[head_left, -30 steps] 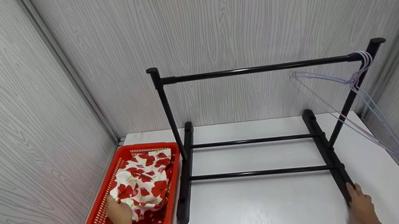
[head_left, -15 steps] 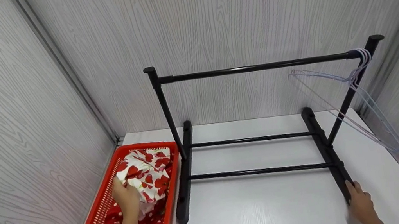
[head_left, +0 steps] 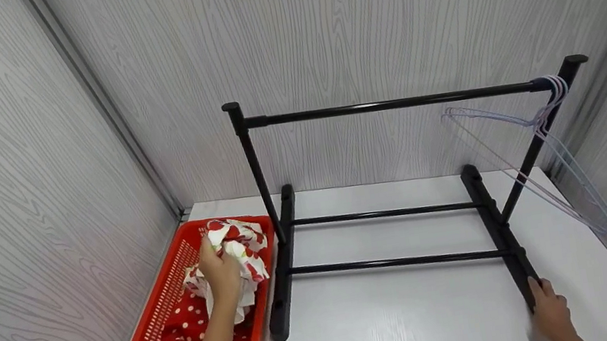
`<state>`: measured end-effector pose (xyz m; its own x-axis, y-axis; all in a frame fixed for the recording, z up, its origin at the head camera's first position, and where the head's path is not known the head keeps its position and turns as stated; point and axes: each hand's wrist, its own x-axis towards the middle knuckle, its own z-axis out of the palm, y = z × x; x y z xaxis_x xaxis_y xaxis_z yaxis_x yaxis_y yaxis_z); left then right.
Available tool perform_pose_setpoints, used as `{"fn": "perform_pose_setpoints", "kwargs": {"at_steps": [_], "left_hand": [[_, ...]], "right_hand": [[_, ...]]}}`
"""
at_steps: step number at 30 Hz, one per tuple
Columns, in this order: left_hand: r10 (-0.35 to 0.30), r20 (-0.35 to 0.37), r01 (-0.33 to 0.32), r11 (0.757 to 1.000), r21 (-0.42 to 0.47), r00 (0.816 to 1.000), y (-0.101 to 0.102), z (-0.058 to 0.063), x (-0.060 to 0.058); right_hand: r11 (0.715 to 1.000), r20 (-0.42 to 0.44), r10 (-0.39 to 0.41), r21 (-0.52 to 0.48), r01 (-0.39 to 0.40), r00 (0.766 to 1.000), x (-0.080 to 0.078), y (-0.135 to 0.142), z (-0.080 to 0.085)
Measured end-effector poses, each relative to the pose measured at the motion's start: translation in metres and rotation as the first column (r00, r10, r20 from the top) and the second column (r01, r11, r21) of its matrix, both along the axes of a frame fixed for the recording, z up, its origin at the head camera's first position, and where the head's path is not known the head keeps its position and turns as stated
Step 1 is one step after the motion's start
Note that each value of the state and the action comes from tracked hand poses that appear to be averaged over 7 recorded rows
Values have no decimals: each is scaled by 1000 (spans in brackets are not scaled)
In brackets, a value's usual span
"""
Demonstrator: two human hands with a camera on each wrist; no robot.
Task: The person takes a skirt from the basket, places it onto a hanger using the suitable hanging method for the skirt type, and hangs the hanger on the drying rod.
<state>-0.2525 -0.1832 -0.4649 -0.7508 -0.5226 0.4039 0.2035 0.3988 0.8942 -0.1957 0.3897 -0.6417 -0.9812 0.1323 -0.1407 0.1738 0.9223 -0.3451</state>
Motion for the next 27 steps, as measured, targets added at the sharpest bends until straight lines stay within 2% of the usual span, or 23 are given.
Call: {"fn": "perform_pose_setpoints", "kwargs": {"at_steps": [5,10,14,18,27], "left_hand": [[-12,-32,12,1000,-20,999,20,9,-7],[-17,-30,18,999,42,999,40,20,-11],[-37,-41,40,997,68,998,54,28,-11],[-79,-48,84,989,125,996,64,33,-12],[-117,-63,127,972,200,991,84,45,-17]], "right_hand": [[1000,17,-14,-11,14,1000,1,-3,-1],[1000,15,-12,-13,12,1000,1,-3,0],[1000,-19,-10,-6,10,1000,1,-3,0],[1000,-21,-21,0,21,1000,1,-3,0],[999,-16,-37,-23,37,999,1,-4,0]]}}
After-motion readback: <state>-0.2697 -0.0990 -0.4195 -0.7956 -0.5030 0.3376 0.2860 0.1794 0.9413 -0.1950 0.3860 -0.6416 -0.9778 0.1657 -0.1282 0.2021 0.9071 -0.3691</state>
